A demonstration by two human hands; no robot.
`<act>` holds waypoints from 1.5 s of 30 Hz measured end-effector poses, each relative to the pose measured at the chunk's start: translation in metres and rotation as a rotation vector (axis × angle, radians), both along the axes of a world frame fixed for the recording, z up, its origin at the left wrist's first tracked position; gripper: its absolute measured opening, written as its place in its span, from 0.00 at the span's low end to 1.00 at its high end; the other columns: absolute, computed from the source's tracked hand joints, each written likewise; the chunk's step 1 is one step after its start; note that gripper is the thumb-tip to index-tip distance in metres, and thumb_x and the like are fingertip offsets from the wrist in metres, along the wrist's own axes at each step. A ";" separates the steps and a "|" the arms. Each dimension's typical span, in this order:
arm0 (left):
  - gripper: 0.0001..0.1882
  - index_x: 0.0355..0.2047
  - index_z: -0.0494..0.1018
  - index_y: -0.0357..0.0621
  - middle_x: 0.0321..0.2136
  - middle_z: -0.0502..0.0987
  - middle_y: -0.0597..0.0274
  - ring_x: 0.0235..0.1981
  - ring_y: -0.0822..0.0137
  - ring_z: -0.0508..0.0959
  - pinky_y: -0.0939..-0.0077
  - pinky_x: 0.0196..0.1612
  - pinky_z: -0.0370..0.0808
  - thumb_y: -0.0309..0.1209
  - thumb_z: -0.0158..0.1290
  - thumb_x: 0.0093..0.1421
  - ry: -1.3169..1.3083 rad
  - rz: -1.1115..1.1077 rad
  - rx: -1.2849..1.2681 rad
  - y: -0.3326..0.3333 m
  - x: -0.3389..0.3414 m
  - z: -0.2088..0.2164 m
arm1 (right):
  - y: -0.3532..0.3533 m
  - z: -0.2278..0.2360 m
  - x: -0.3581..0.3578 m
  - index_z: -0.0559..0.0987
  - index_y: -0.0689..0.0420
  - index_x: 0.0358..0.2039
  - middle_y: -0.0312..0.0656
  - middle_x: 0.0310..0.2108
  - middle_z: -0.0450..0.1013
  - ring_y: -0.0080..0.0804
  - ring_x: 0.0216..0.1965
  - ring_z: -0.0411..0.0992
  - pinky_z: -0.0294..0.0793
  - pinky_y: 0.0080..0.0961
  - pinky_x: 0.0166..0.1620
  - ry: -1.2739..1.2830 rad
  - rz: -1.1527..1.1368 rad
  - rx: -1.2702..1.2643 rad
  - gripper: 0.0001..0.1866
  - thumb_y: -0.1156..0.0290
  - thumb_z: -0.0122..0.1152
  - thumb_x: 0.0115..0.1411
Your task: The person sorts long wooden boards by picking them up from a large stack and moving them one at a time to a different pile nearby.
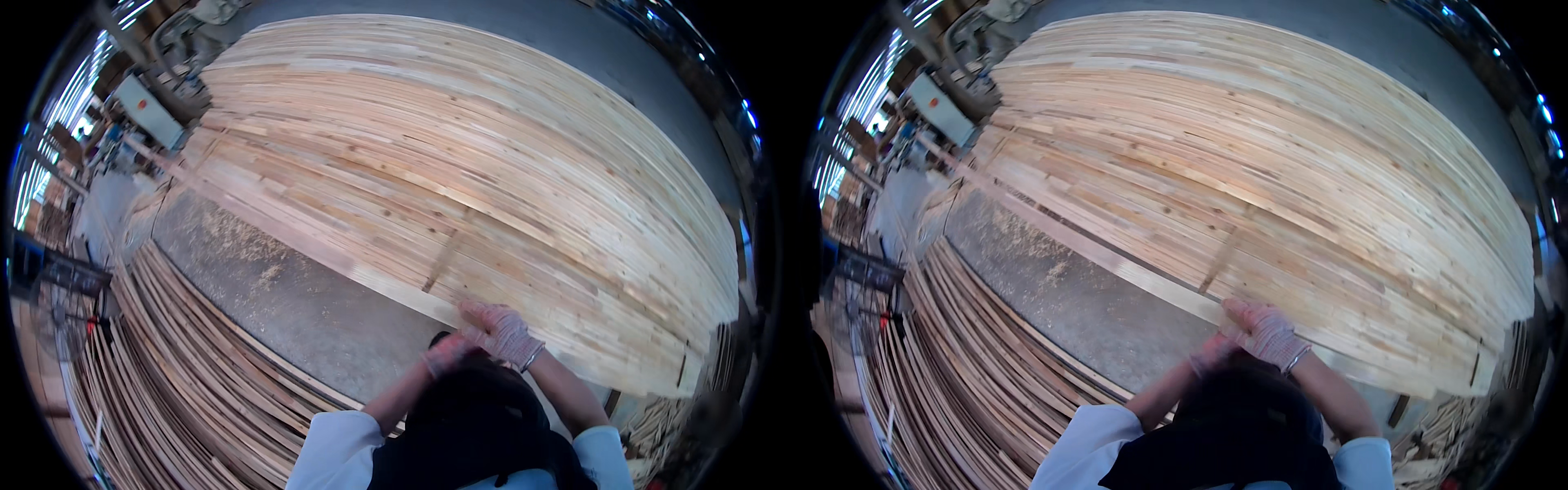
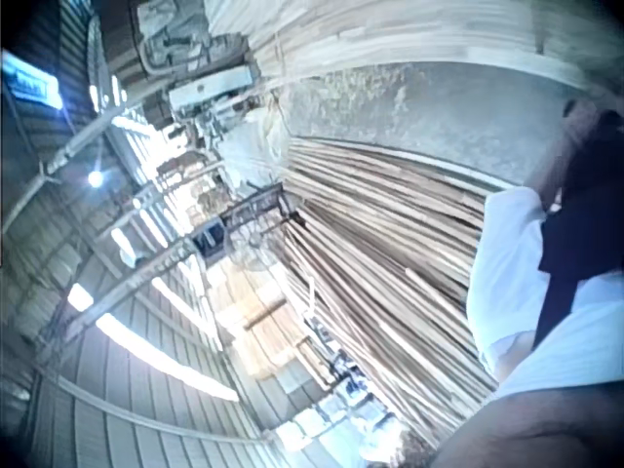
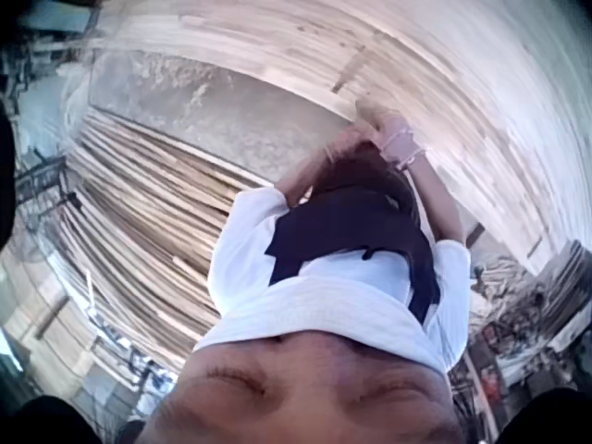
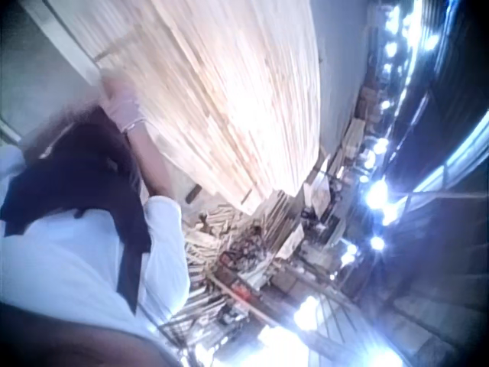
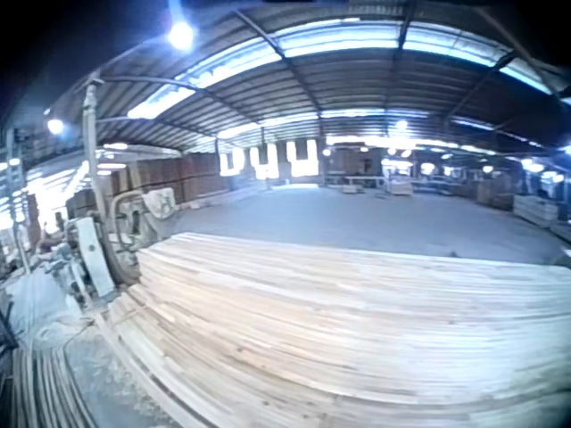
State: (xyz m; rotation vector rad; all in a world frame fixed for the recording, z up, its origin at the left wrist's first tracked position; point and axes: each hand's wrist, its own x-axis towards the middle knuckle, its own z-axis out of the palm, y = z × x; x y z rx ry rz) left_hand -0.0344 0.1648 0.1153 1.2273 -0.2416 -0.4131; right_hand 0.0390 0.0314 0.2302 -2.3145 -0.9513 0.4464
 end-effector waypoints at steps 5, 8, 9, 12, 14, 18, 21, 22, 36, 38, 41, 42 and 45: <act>0.19 0.43 0.71 0.41 0.37 0.77 0.57 0.38 0.62 0.78 0.67 0.46 0.75 0.43 0.47 0.62 0.577 0.314 -0.286 0.080 -0.006 -0.027 | -0.082 -0.017 0.009 0.74 0.52 0.47 0.49 0.40 0.75 0.47 0.45 0.72 0.69 0.38 0.48 0.225 0.019 -0.579 0.27 0.44 0.41 0.61; 0.21 0.40 0.71 0.42 0.35 0.78 0.56 0.37 0.60 0.79 0.64 0.44 0.78 0.49 0.47 0.61 0.627 0.698 -0.313 0.107 0.000 -0.019 | -0.128 -0.013 0.012 0.75 0.51 0.45 0.48 0.39 0.75 0.47 0.44 0.72 0.69 0.38 0.48 0.415 -0.032 -0.807 0.29 0.41 0.38 0.60; 0.21 0.41 0.71 0.42 0.35 0.77 0.58 0.36 0.63 0.79 0.63 0.46 0.77 0.49 0.46 0.62 0.500 0.563 -0.591 0.133 -0.002 -0.048 | -0.140 -0.013 0.008 0.75 0.50 0.44 0.48 0.39 0.75 0.47 0.44 0.72 0.69 0.38 0.48 0.439 -0.066 -0.750 0.29 0.40 0.38 0.60; 0.24 0.43 0.70 0.44 0.34 0.77 0.59 0.34 0.63 0.78 0.59 0.49 0.75 0.52 0.44 0.62 0.451 0.525 -0.766 0.119 -0.009 -0.066 | -0.151 -0.028 0.006 0.75 0.48 0.44 0.49 0.38 0.75 0.47 0.43 0.72 0.69 0.39 0.47 0.480 -0.118 -0.486 0.28 0.40 0.40 0.59; 0.26 0.46 0.69 0.45 0.34 0.77 0.60 0.34 0.62 0.77 0.57 0.51 0.73 0.53 0.44 0.61 0.637 0.653 -0.372 0.057 0.008 0.017 | -0.134 -0.049 0.008 0.75 0.49 0.44 0.49 0.36 0.75 0.47 0.40 0.73 0.70 0.38 0.45 0.400 -0.117 -0.351 0.26 0.42 0.44 0.58; 0.24 0.53 0.64 0.43 0.46 0.72 0.52 0.45 0.57 0.75 0.57 0.52 0.71 0.43 0.49 0.61 0.675 0.112 -0.429 -0.007 -0.018 -0.036 | -0.069 -0.061 0.031 0.75 0.51 0.42 0.49 0.34 0.75 0.50 0.39 0.73 0.71 0.40 0.42 0.346 0.108 -0.205 0.24 0.45 0.49 0.57; 0.24 0.52 0.67 0.44 0.44 0.75 0.53 0.44 0.55 0.76 0.57 0.52 0.71 0.41 0.54 0.57 0.873 0.303 -0.362 -0.052 -0.008 -0.031 | -0.047 -0.052 0.061 0.73 0.50 0.44 0.48 0.36 0.75 0.48 0.42 0.73 0.71 0.42 0.44 0.422 0.205 -0.162 0.24 0.46 0.50 0.56; 0.24 0.50 0.68 0.44 0.43 0.75 0.53 0.44 0.55 0.76 0.57 0.51 0.71 0.42 0.55 0.56 0.876 0.391 -0.362 -0.053 -0.005 -0.033 | -0.051 -0.060 0.069 0.73 0.49 0.45 0.48 0.37 0.75 0.48 0.42 0.73 0.71 0.42 0.44 0.397 0.204 -0.172 0.24 0.47 0.50 0.56; 0.22 0.33 0.71 0.44 0.28 0.72 0.60 0.32 0.63 0.72 0.58 0.47 0.69 0.51 0.44 0.61 0.736 0.903 -0.180 -0.040 0.001 -0.048 | -0.345 -0.268 0.219 0.81 0.54 0.35 0.45 0.35 0.77 0.41 0.39 0.76 0.74 0.41 0.38 0.670 -0.444 -0.653 0.16 0.60 0.48 0.55; 0.21 0.33 0.70 0.45 0.26 0.70 0.60 0.32 0.61 0.71 0.60 0.45 0.68 0.51 0.42 0.62 0.969 0.837 -0.520 -0.063 0.007 -0.058 | -0.383 -0.300 0.246 0.82 0.53 0.34 0.44 0.35 0.77 0.39 0.40 0.76 0.72 0.39 0.40 0.547 -0.663 -0.700 0.14 0.62 0.49 0.55; 0.18 0.30 0.66 0.46 0.24 0.66 0.63 0.28 0.62 0.67 0.65 0.40 0.66 0.48 0.42 0.62 1.269 1.080 -0.856 -0.089 0.018 -0.068 | -0.430 -0.311 0.284 0.80 0.54 0.36 0.46 0.36 0.78 0.41 0.40 0.76 0.74 0.38 0.39 0.321 -0.724 -0.792 0.16 0.63 0.47 0.55; 0.16 0.26 0.63 0.48 0.21 0.63 0.66 0.25 0.66 0.63 0.68 0.37 0.64 0.46 0.43 0.62 1.260 1.083 -0.558 -0.131 0.055 -0.039 | -0.438 -0.313 0.299 0.80 0.54 0.38 0.46 0.38 0.77 0.40 0.42 0.76 0.74 0.37 0.41 0.359 -0.682 -0.826 0.16 0.63 0.47 0.55; 0.15 0.24 0.61 0.49 0.20 0.61 0.68 0.23 0.69 0.59 0.70 0.33 0.62 0.44 0.44 0.61 1.238 1.047 -0.205 -0.163 0.098 -0.011 | -0.449 -0.310 0.327 0.79 0.53 0.38 0.44 0.40 0.77 0.40 0.44 0.74 0.73 0.35 0.46 0.432 -0.577 -0.812 0.15 0.63 0.48 0.55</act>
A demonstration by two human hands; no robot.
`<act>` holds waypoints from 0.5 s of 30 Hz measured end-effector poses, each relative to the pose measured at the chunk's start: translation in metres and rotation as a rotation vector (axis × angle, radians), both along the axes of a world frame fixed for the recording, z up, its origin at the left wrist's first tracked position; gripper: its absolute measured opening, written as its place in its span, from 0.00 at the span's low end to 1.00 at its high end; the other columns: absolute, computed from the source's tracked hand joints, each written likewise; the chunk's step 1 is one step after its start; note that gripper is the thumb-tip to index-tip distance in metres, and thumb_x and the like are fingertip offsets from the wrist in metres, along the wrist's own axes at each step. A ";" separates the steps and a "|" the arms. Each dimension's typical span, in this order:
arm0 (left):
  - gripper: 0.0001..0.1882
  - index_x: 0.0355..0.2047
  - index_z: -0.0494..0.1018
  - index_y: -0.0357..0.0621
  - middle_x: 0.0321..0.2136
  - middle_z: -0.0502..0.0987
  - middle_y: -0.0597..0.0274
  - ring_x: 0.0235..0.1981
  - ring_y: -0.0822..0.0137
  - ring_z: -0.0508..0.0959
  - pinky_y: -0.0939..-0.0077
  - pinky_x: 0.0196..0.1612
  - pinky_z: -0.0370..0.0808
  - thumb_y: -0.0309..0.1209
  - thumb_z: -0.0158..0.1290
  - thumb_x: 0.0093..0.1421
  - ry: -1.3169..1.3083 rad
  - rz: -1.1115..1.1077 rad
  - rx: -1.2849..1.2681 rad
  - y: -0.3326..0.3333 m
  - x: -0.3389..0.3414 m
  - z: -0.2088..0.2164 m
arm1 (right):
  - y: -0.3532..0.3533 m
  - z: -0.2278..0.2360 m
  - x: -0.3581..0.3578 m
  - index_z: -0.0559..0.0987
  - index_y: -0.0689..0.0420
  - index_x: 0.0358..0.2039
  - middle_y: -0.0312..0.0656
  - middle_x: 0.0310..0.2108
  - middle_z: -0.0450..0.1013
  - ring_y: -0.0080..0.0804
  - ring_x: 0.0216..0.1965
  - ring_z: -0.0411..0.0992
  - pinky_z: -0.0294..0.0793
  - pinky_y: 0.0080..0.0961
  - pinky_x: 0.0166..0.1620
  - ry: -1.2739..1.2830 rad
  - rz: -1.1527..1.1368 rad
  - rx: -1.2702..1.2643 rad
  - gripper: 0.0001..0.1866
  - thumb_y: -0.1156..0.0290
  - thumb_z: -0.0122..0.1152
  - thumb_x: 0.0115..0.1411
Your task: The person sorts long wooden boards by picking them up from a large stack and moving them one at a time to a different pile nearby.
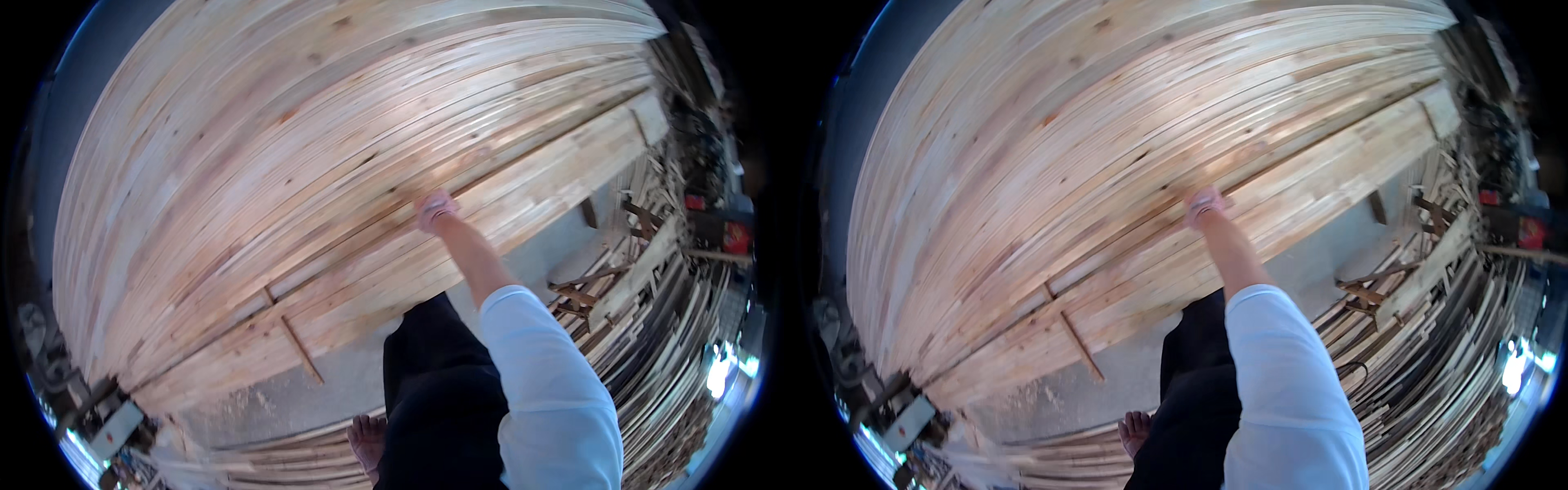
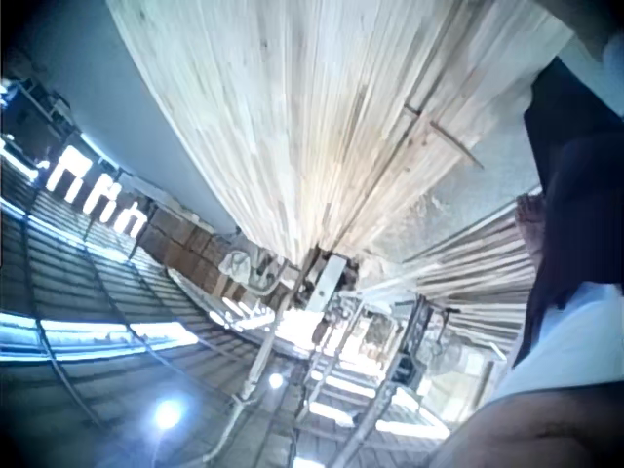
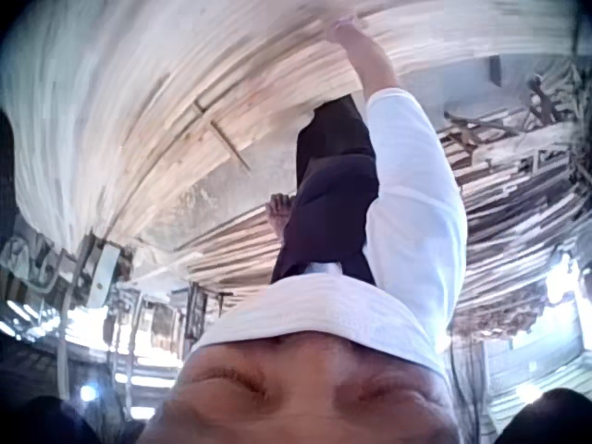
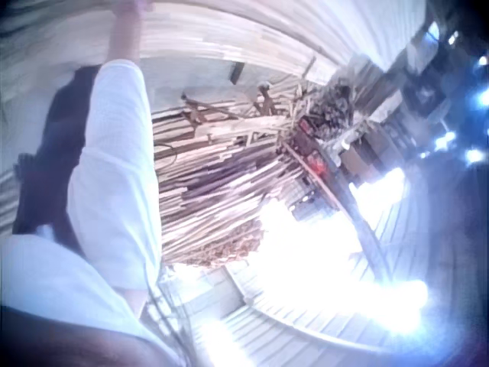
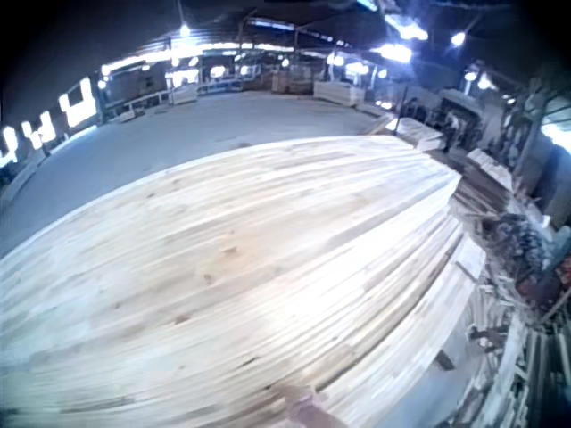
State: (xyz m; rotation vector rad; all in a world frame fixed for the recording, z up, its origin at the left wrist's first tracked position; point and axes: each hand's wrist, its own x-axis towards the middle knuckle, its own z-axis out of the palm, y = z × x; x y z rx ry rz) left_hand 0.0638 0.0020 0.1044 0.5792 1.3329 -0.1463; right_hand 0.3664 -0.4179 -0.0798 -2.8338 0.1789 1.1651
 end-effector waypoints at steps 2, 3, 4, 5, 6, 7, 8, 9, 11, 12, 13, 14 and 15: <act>0.13 0.25 0.62 0.49 0.22 0.63 0.68 0.24 0.68 0.61 0.70 0.34 0.63 0.42 0.43 0.61 -0.019 -0.038 0.034 0.002 0.013 0.010 | 0.005 0.010 0.011 0.79 0.51 0.41 0.45 0.41 0.76 0.40 0.46 0.74 0.72 0.35 0.49 0.081 0.017 0.022 0.17 0.61 0.50 0.54; 0.12 0.26 0.64 0.49 0.23 0.65 0.67 0.24 0.68 0.62 0.69 0.35 0.64 0.42 0.43 0.61 -0.041 -0.058 0.051 0.002 0.019 0.012 | 0.005 0.000 0.013 0.79 0.52 0.43 0.46 0.42 0.76 0.40 0.47 0.73 0.72 0.35 0.49 0.140 0.078 0.029 0.19 0.59 0.52 0.53; 0.12 0.28 0.65 0.49 0.24 0.67 0.66 0.25 0.67 0.64 0.69 0.36 0.65 0.41 0.43 0.62 -0.060 -0.078 0.069 0.004 0.021 0.016 | 0.009 -0.020 0.004 0.80 0.54 0.42 0.46 0.43 0.76 0.41 0.47 0.73 0.72 0.36 0.48 0.131 0.112 0.054 0.20 0.57 0.53 0.53; 0.12 0.32 0.67 0.47 0.27 0.70 0.65 0.28 0.65 0.67 0.64 0.40 0.67 0.42 0.45 0.61 -0.060 -0.107 0.061 0.011 0.028 0.016 | 0.007 -0.031 -0.002 0.80 0.54 0.41 0.46 0.43 0.76 0.41 0.47 0.73 0.72 0.36 0.48 0.174 0.108 0.059 0.19 0.58 0.53 0.53; 0.14 0.36 0.69 0.46 0.31 0.72 0.63 0.31 0.63 0.71 0.59 0.43 0.70 0.43 0.46 0.61 -0.065 -0.118 0.051 0.019 0.027 0.014 | 0.009 -0.038 -0.004 0.80 0.55 0.40 0.47 0.42 0.76 0.42 0.47 0.73 0.73 0.36 0.48 0.210 0.123 0.059 0.19 0.58 0.53 0.53; 0.17 0.40 0.71 0.45 0.34 0.75 0.62 0.35 0.61 0.75 0.55 0.47 0.72 0.44 0.48 0.60 -0.074 -0.116 0.044 0.024 0.021 0.011 | 0.013 -0.038 -0.003 0.80 0.55 0.40 0.48 0.42 0.76 0.42 0.46 0.73 0.73 0.37 0.48 0.198 0.088 0.052 0.19 0.57 0.53 0.54; 0.16 0.39 0.71 0.45 0.33 0.75 0.63 0.34 0.61 0.74 0.55 0.46 0.72 0.43 0.51 0.58 -0.083 -0.099 0.003 0.026 0.016 0.008 | 0.016 -0.034 0.000 0.80 0.56 0.39 0.48 0.41 0.76 0.42 0.46 0.74 0.73 0.37 0.48 0.184 0.057 0.045 0.20 0.56 0.52 0.54; 0.16 0.39 0.71 0.45 0.32 0.75 0.63 0.34 0.61 0.75 0.56 0.46 0.72 0.42 0.51 0.58 -0.067 -0.087 0.006 0.028 0.009 0.004 | 0.016 -0.034 -0.001 0.80 0.55 0.40 0.47 0.41 0.76 0.42 0.44 0.74 0.73 0.37 0.48 0.147 0.094 0.037 0.21 0.53 0.54 0.54; 0.15 0.38 0.72 0.45 0.31 0.75 0.63 0.33 0.61 0.75 0.56 0.46 0.72 0.41 0.53 0.57 -0.037 -0.056 -0.005 0.028 -0.005 -0.004 | 0.022 0.001 0.014 0.81 0.51 0.39 0.43 0.40 0.77 0.36 0.43 0.75 0.75 0.31 0.45 0.263 0.195 0.004 0.18 0.57 0.59 0.50; 0.13 0.36 0.73 0.45 0.30 0.74 0.64 0.32 0.61 0.75 0.57 0.44 0.73 0.39 0.54 0.56 0.023 -0.064 0.036 0.023 -0.002 -0.001 | 0.021 0.000 0.008 0.82 0.51 0.37 0.42 0.38 0.78 0.36 0.42 0.76 0.75 0.32 0.43 0.248 0.270 0.004 0.15 0.58 0.57 0.52; 0.11 0.35 0.73 0.45 0.30 0.75 0.62 0.32 0.61 0.75 0.58 0.44 0.73 0.38 0.53 0.56 0.064 -0.036 0.028 0.023 -0.005 -0.002 | 0.023 -0.003 -0.003 0.82 0.51 0.36 0.42 0.38 0.78 0.36 0.41 0.76 0.75 0.32 0.42 0.239 0.373 -0.021 0.14 0.60 0.56 0.52; 0.10 0.34 0.73 0.45 0.31 0.75 0.61 0.32 0.60 0.75 0.58 0.43 0.73 0.36 0.53 0.57 0.102 -0.009 0.018 0.026 -0.010 -0.005 | 0.027 -0.009 -0.017 0.83 0.51 0.35 0.42 0.38 0.78 0.36 0.41 0.76 0.75 0.33 0.41 0.227 0.474 -0.049 0.13 0.61 0.55 0.53; 0.08 0.33 0.73 0.45 0.31 0.75 0.59 0.32 0.60 0.75 0.59 0.43 0.74 0.35 0.53 0.57 0.136 0.018 0.001 0.028 -0.014 -0.009 | 0.028 -0.027 -0.033 0.83 0.51 0.35 0.43 0.37 0.78 0.38 0.41 0.76 0.75 0.32 0.42 0.189 0.439 -0.056 0.14 0.59 0.56 0.52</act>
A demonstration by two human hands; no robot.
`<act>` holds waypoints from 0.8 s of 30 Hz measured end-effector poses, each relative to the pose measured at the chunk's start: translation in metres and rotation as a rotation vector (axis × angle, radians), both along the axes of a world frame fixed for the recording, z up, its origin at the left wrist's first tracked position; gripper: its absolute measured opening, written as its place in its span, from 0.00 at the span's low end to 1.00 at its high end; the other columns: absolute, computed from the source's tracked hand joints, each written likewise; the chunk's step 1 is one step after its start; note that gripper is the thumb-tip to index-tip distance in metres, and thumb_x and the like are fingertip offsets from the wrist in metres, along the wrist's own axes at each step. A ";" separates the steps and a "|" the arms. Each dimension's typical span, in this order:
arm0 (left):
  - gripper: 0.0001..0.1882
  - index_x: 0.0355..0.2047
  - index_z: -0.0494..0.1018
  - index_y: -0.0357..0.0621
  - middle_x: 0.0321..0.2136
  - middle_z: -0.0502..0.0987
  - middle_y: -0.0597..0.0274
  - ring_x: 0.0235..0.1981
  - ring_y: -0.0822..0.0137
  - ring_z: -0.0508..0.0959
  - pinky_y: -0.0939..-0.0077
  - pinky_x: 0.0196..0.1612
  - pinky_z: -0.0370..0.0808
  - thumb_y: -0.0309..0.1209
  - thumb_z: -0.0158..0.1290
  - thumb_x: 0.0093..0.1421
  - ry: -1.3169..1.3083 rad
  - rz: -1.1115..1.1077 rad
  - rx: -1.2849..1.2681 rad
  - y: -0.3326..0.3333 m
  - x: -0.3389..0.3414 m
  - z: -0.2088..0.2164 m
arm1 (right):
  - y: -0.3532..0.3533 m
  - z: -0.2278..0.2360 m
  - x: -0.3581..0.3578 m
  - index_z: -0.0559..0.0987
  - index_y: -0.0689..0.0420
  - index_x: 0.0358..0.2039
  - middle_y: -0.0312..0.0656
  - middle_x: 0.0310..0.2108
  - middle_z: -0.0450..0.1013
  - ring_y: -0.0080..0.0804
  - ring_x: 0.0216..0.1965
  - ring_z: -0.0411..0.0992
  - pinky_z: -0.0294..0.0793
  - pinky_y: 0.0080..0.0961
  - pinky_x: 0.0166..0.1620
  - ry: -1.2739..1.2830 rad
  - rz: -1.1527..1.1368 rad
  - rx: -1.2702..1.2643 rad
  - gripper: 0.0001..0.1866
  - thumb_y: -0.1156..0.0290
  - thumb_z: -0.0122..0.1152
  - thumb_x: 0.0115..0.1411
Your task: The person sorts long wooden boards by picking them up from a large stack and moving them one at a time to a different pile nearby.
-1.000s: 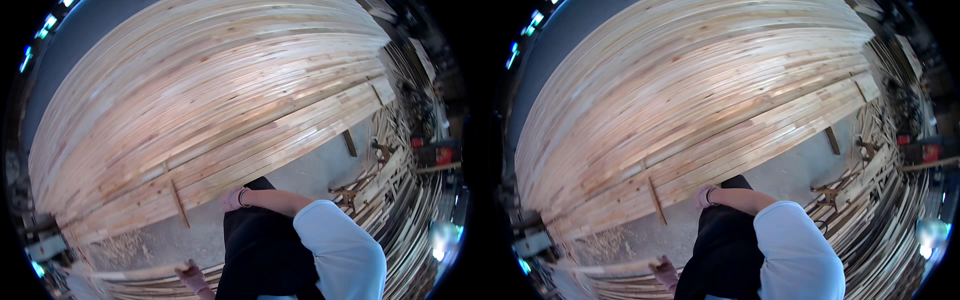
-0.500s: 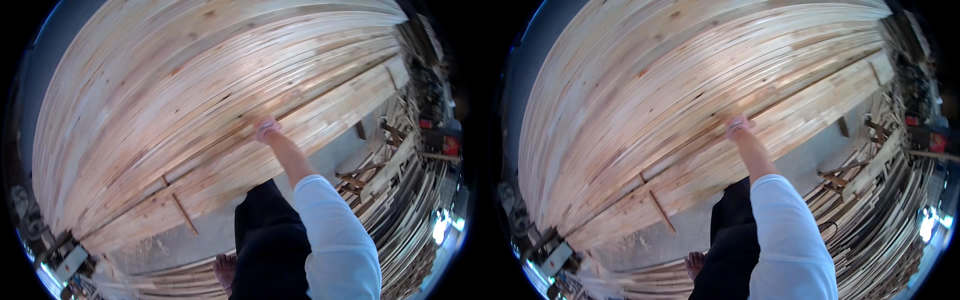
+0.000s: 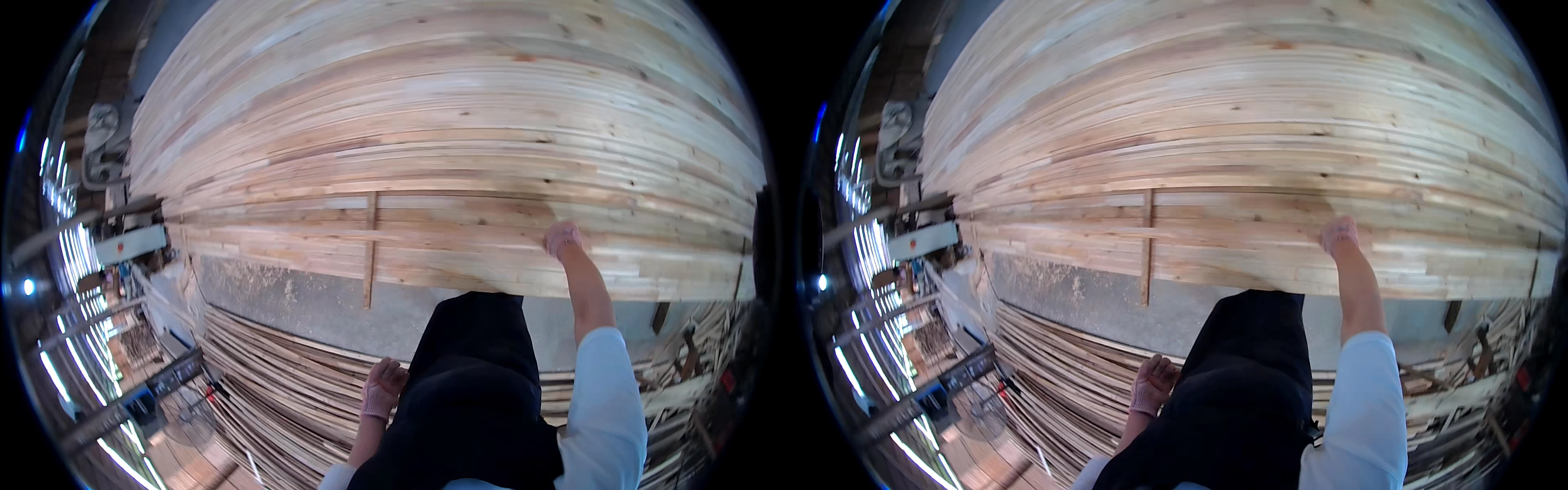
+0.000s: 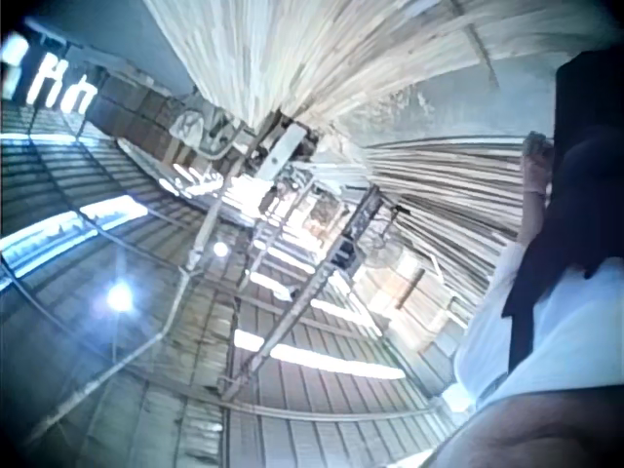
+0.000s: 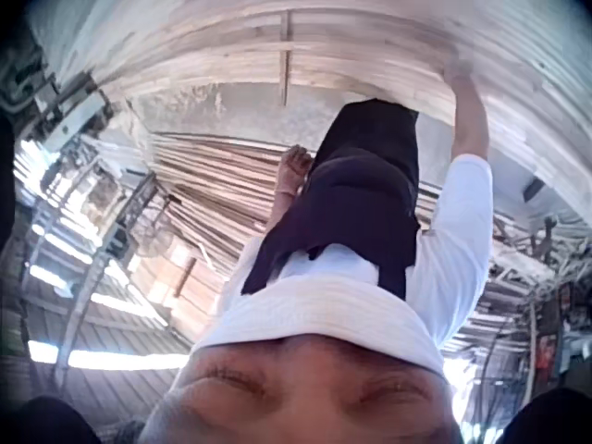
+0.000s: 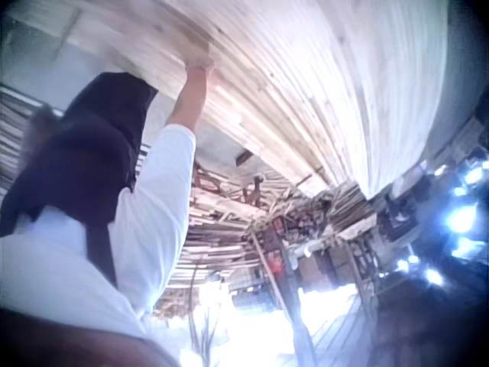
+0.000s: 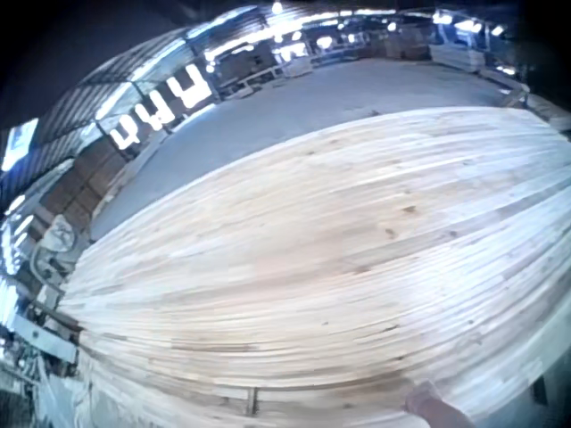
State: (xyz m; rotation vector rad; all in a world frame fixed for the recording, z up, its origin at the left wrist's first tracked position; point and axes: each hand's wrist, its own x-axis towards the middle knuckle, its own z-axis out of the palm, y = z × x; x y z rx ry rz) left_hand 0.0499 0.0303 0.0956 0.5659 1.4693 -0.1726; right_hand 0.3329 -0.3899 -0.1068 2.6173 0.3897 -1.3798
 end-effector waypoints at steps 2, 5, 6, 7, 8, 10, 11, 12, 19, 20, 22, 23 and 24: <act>0.10 0.37 0.71 0.45 0.32 0.75 0.60 0.35 0.60 0.75 0.60 0.44 0.74 0.36 0.51 0.58 -0.059 -0.066 -0.025 0.009 -0.011 -0.005 | 0.008 -0.004 -0.026 0.83 0.49 0.34 0.43 0.37 0.78 0.40 0.41 0.76 0.75 0.32 0.42 -0.044 -0.045 0.004 0.14 0.57 0.56 0.51; 0.09 0.36 0.69 0.46 0.32 0.74 0.61 0.34 0.62 0.74 0.64 0.42 0.73 0.37 0.50 0.60 -0.286 -0.047 -0.239 0.041 -0.035 -0.035 | 0.022 0.013 -0.067 0.82 0.47 0.37 0.40 0.41 0.77 0.39 0.45 0.74 0.72 0.37 0.47 0.043 0.055 0.012 0.18 0.52 0.52 0.52; 0.09 0.35 0.69 0.46 0.32 0.74 0.61 0.33 0.62 0.74 0.65 0.42 0.73 0.37 0.49 0.60 -0.409 -0.022 -0.349 0.049 -0.043 -0.052 | 0.031 0.025 -0.080 0.82 0.47 0.38 0.40 0.41 0.77 0.38 0.45 0.74 0.71 0.38 0.48 0.092 0.029 0.005 0.20 0.51 0.51 0.52; 0.08 0.34 0.69 0.47 0.32 0.73 0.62 0.32 0.63 0.73 0.67 0.41 0.73 0.37 0.49 0.60 -0.536 -0.014 -0.458 0.055 -0.046 -0.064 | 0.031 0.027 -0.098 0.82 0.46 0.38 0.40 0.41 0.77 0.38 0.44 0.75 0.71 0.38 0.47 0.080 0.115 0.022 0.20 0.49 0.51 0.51; 0.08 0.33 0.68 0.47 0.32 0.73 0.62 0.31 0.63 0.72 0.68 0.41 0.72 0.37 0.49 0.60 -0.635 -0.005 -0.525 0.060 -0.049 -0.070 | 0.044 0.050 -0.107 0.82 0.45 0.38 0.41 0.40 0.77 0.38 0.44 0.74 0.72 0.37 0.47 0.193 0.131 0.002 0.22 0.46 0.52 0.51; 0.08 0.32 0.68 0.48 0.32 0.73 0.63 0.29 0.64 0.71 0.69 0.40 0.71 0.38 0.49 0.60 -0.821 -0.025 -0.679 0.065 -0.036 -0.081 | 0.040 0.053 -0.146 0.82 0.42 0.37 0.39 0.40 0.77 0.38 0.43 0.74 0.73 0.34 0.46 0.203 0.168 0.058 0.23 0.42 0.53 0.50; 0.09 0.30 0.68 0.48 0.28 0.70 0.64 0.28 0.63 0.71 0.69 0.38 0.71 0.39 0.49 0.60 -0.644 -0.022 -0.536 0.063 -0.026 -0.069 | 0.053 0.088 -0.163 0.82 0.42 0.37 0.39 0.38 0.77 0.37 0.43 0.74 0.73 0.34 0.45 0.130 0.192 0.093 0.23 0.41 0.53 0.50; 0.11 0.28 0.68 0.47 0.24 0.68 0.65 0.28 0.63 0.70 0.68 0.37 0.71 0.39 0.49 0.60 -0.458 -0.031 -0.409 0.054 -0.005 -0.039 | 0.049 0.094 -0.185 0.82 0.43 0.35 0.39 0.35 0.78 0.38 0.41 0.75 0.74 0.34 0.44 0.108 0.164 0.150 0.21 0.42 0.56 0.50; 0.13 0.29 0.68 0.48 0.22 0.73 0.63 0.25 0.61 0.74 0.61 0.33 0.74 0.42 0.56 0.55 -0.450 0.139 -0.364 0.044 0.001 -0.070 | 0.110 0.240 -0.273 0.82 0.46 0.31 0.41 0.30 0.77 0.40 0.36 0.75 0.72 0.35 0.40 -0.004 0.224 -0.022 0.20 0.45 0.62 0.45; 0.12 0.28 0.67 0.48 0.20 0.72 0.64 0.23 0.61 0.73 0.60 0.32 0.74 0.41 0.56 0.54 -0.487 0.137 -0.354 0.045 -0.004 -0.076 | 0.108 0.253 -0.288 0.82 0.46 0.33 0.41 0.32 0.77 0.40 0.37 0.75 0.72 0.35 0.40 -0.028 0.198 0.030 0.22 0.44 0.63 0.44; 0.12 0.26 0.67 0.48 0.17 0.71 0.64 0.19 0.60 0.73 0.57 0.30 0.73 0.39 0.56 0.53 -0.550 0.143 -0.329 0.050 -0.020 -0.089 | 0.090 0.268 -0.320 0.80 0.47 0.38 0.42 0.35 0.77 0.39 0.39 0.75 0.72 0.36 0.41 -0.049 0.154 0.095 0.26 0.43 0.63 0.43; 0.09 0.24 0.66 0.48 0.13 0.68 0.66 0.17 0.60 0.71 0.57 0.26 0.72 0.35 0.55 0.54 -0.460 0.111 -0.319 0.053 -0.024 -0.072 | 0.067 0.266 -0.338 0.79 0.48 0.41 0.42 0.36 0.77 0.39 0.40 0.74 0.72 0.36 0.41 -0.053 0.124 0.107 0.28 0.43 0.63 0.43; 0.09 0.23 0.66 0.49 0.13 0.68 0.66 0.16 0.60 0.70 0.58 0.26 0.71 0.34 0.54 0.54 -0.440 0.113 -0.333 0.058 -0.033 -0.067 | 0.048 0.267 -0.357 0.78 0.49 0.43 0.43 0.38 0.76 0.39 0.41 0.74 0.72 0.37 0.42 -0.053 0.097 0.125 0.30 0.44 0.63 0.42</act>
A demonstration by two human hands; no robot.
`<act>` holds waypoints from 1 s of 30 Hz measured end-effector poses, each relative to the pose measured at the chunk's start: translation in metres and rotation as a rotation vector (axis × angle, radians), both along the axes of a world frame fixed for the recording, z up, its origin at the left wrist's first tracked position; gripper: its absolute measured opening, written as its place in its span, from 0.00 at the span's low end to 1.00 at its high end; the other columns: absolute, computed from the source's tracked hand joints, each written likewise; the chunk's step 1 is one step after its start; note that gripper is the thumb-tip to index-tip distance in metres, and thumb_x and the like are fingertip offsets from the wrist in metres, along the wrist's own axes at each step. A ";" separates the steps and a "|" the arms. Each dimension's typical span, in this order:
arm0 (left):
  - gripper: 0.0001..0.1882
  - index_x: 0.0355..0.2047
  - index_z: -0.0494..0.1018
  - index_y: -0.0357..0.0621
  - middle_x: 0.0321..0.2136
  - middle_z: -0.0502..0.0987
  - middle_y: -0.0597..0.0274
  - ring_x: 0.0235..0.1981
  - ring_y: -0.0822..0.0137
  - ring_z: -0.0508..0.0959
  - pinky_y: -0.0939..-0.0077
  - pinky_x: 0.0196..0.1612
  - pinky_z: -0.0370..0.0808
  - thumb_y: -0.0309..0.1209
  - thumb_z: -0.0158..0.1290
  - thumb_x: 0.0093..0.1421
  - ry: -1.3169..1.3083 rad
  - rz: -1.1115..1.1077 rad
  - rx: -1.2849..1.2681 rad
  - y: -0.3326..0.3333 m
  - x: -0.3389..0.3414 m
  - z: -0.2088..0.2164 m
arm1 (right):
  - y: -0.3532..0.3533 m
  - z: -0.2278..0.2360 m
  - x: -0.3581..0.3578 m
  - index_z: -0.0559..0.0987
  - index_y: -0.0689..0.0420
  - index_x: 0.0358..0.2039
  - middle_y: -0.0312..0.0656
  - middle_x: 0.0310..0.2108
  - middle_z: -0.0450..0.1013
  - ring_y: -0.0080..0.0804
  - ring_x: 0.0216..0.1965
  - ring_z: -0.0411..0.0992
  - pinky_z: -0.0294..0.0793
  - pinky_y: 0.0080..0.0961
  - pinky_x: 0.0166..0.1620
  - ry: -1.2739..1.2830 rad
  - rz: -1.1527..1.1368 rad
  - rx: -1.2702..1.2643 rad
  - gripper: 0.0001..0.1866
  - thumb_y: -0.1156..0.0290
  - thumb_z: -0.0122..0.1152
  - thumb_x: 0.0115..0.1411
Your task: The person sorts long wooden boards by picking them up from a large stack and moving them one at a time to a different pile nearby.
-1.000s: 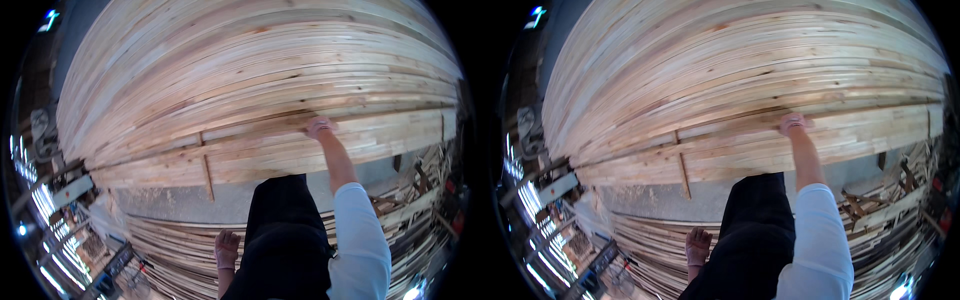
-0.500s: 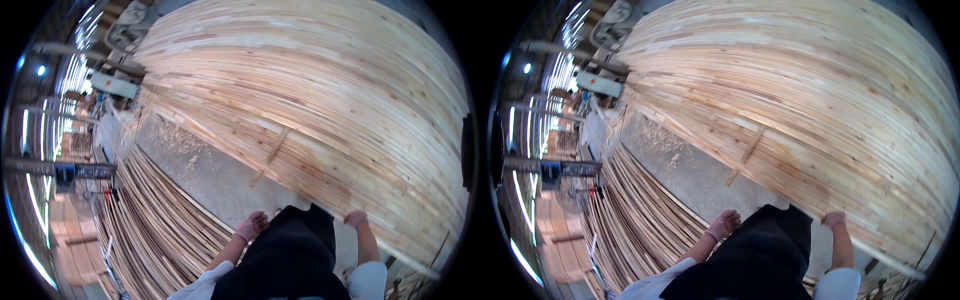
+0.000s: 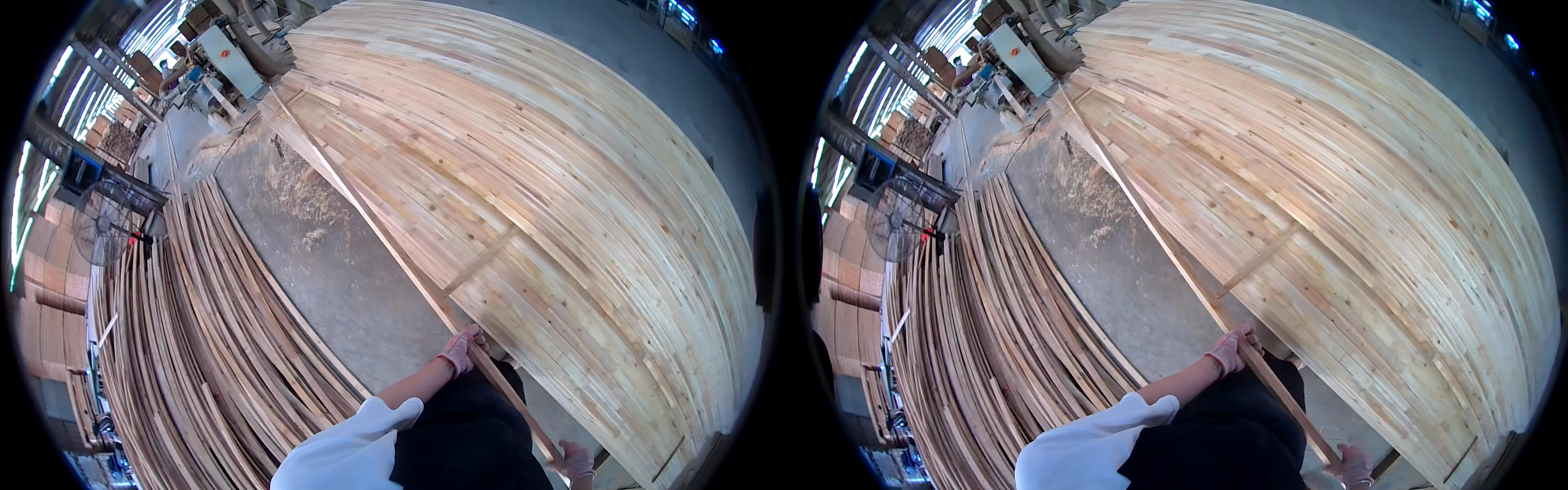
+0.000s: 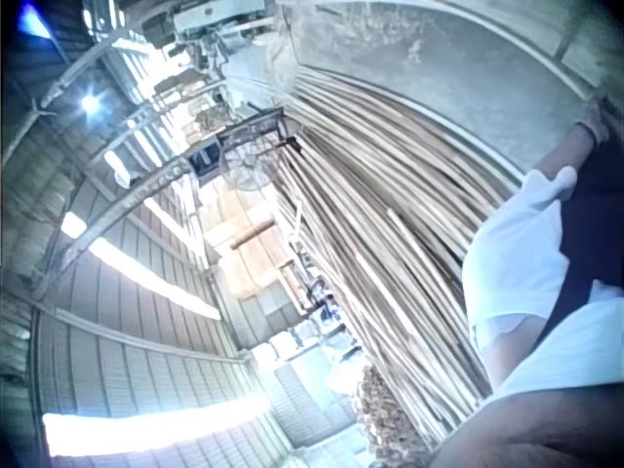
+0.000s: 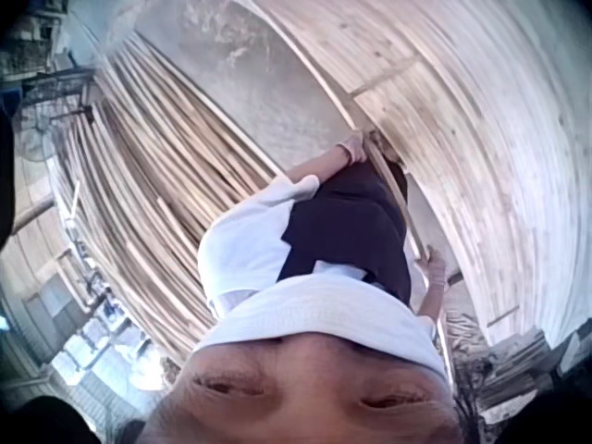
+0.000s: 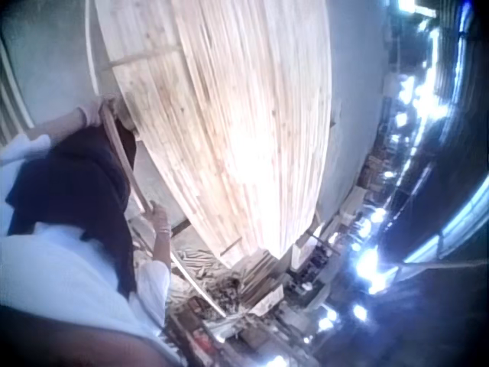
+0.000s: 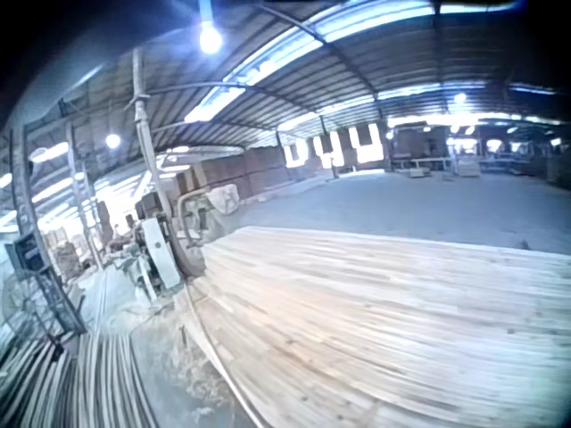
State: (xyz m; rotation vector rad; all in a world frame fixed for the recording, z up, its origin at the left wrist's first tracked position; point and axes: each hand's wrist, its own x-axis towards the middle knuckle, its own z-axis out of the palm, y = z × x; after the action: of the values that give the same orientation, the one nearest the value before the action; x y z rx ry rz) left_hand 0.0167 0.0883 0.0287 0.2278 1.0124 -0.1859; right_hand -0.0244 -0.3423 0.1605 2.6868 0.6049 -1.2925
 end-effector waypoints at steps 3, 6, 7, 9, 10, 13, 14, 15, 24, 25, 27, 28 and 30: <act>0.09 0.23 0.66 0.49 0.13 0.67 0.66 0.16 0.60 0.70 0.59 0.24 0.71 0.34 0.54 0.55 0.061 -0.006 -0.019 0.014 -0.025 0.010 | -0.068 -0.012 -0.068 0.76 0.53 0.47 0.45 0.40 0.76 0.40 0.43 0.74 0.71 0.35 0.46 0.098 -0.070 -0.145 0.27 0.48 0.57 0.51; 0.09 0.23 0.67 0.49 0.13 0.68 0.65 0.16 0.60 0.69 0.59 0.25 0.70 0.34 0.54 0.55 0.068 0.012 -0.031 0.027 -0.044 0.010 | -0.112 -0.048 -0.113 0.75 0.53 0.47 0.49 0.44 0.74 0.47 0.46 0.72 0.71 0.40 0.48 0.108 -0.059 -0.130 0.22 0.53 0.47 0.59; 0.09 0.23 0.67 0.48 0.14 0.68 0.65 0.17 0.60 0.70 0.59 0.26 0.71 0.34 0.54 0.55 0.028 0.018 -0.063 0.030 -0.051 0.002 | -0.115 -0.053 -0.122 0.75 0.52 0.46 0.49 0.44 0.74 0.47 0.46 0.72 0.71 0.41 0.48 0.098 -0.071 -0.146 0.21 0.54 0.45 0.59; 0.07 0.24 0.67 0.48 0.15 0.68 0.64 0.18 0.59 0.70 0.59 0.28 0.71 0.32 0.54 0.54 -0.040 0.022 -0.071 0.031 -0.058 -0.001 | -0.119 -0.059 -0.141 0.75 0.51 0.45 0.48 0.44 0.74 0.48 0.47 0.72 0.72 0.42 0.48 0.086 -0.109 -0.179 0.19 0.58 0.43 0.59; 0.06 0.24 0.67 0.47 0.15 0.68 0.63 0.19 0.59 0.70 0.60 0.30 0.72 0.30 0.53 0.54 -0.070 0.028 -0.045 0.031 -0.062 0.003 | -0.109 -0.053 -0.146 0.75 0.51 0.44 0.48 0.45 0.74 0.48 0.47 0.72 0.72 0.42 0.48 0.080 -0.126 -0.194 0.18 0.59 0.41 0.59; 0.04 0.27 0.68 0.45 0.19 0.69 0.61 0.23 0.60 0.71 0.59 0.35 0.72 0.28 0.53 0.53 -0.187 0.062 -0.074 0.030 -0.074 0.003 | -0.044 0.000 -0.117 0.75 0.49 0.44 0.48 0.45 0.74 0.47 0.47 0.72 0.72 0.41 0.48 0.125 -0.174 -0.335 0.19 0.56 0.44 0.58; 0.04 0.28 0.69 0.45 0.21 0.70 0.61 0.24 0.60 0.71 0.58 0.37 0.72 0.28 0.53 0.53 -0.237 0.069 -0.101 0.030 -0.076 0.004 | -0.037 0.004 -0.114 0.75 0.49 0.44 0.47 0.44 0.74 0.47 0.47 0.72 0.72 0.41 0.48 0.109 -0.184 -0.353 0.19 0.56 0.45 0.57; 0.05 0.30 0.69 0.44 0.23 0.70 0.61 0.26 0.60 0.71 0.57 0.38 0.72 0.28 0.53 0.53 -0.236 0.070 -0.082 0.028 -0.074 0.024 | -0.040 0.002 -0.115 0.75 0.49 0.45 0.47 0.44 0.74 0.46 0.47 0.72 0.72 0.41 0.48 0.083 -0.201 -0.353 0.19 0.55 0.46 0.57; 0.07 0.33 0.67 0.44 0.27 0.66 0.64 0.32 0.62 0.69 0.62 0.46 0.69 0.27 0.52 0.53 -0.449 0.148 -0.121 -0.003 -0.083 0.071 | -0.087 -0.035 -0.115 0.73 0.47 0.49 0.45 0.41 0.75 0.43 0.45 0.73 0.73 0.40 0.46 -0.193 -0.266 -0.275 0.24 0.53 0.53 0.52; 0.06 0.32 0.67 0.44 0.27 0.66 0.64 0.32 0.62 0.68 0.63 0.45 0.69 0.27 0.52 0.53 -0.529 0.160 -0.171 -0.004 -0.085 0.062 | -0.095 -0.041 -0.116 0.72 0.47 0.49 0.44 0.41 0.75 0.43 0.44 0.73 0.73 0.40 0.46 -0.228 -0.278 -0.265 0.25 0.53 0.54 0.51; 0.05 0.30 0.67 0.44 0.27 0.66 0.63 0.31 0.62 0.68 0.64 0.43 0.69 0.28 0.52 0.53 -0.616 0.188 -0.220 -0.012 -0.088 0.063 | -0.111 -0.052 -0.115 0.72 0.46 0.50 0.44 0.41 0.75 0.42 0.44 0.74 0.73 0.40 0.46 -0.285 -0.298 -0.247 0.26 0.52 0.56 0.50; 0.05 0.29 0.67 0.43 0.27 0.66 0.62 0.31 0.62 0.68 0.64 0.41 0.69 0.28 0.51 0.54 -0.626 0.205 -0.215 -0.013 -0.089 0.064 | -0.119 -0.059 -0.116 0.72 0.46 0.51 0.44 0.40 0.76 0.42 0.44 0.74 0.73 0.40 0.46 -0.310 -0.311 -0.233 0.27 0.52 0.57 0.50; 0.05 0.28 0.67 0.42 0.26 0.67 0.61 0.30 0.61 0.68 0.64 0.40 0.69 0.29 0.50 0.54 -0.561 0.230 -0.194 -0.019 -0.088 0.067 | -0.135 -0.069 -0.118 0.71 0.46 0.51 0.43 0.40 0.76 0.41 0.43 0.74 0.73 0.39 0.45 -0.358 -0.323 -0.208 0.29 0.51 0.58 0.49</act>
State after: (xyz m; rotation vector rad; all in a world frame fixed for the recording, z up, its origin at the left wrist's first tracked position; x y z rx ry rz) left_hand -0.0709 0.0697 0.0962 -0.0188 0.4522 -0.0057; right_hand -0.1423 -0.4778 0.0912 2.8085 -0.0041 -0.8306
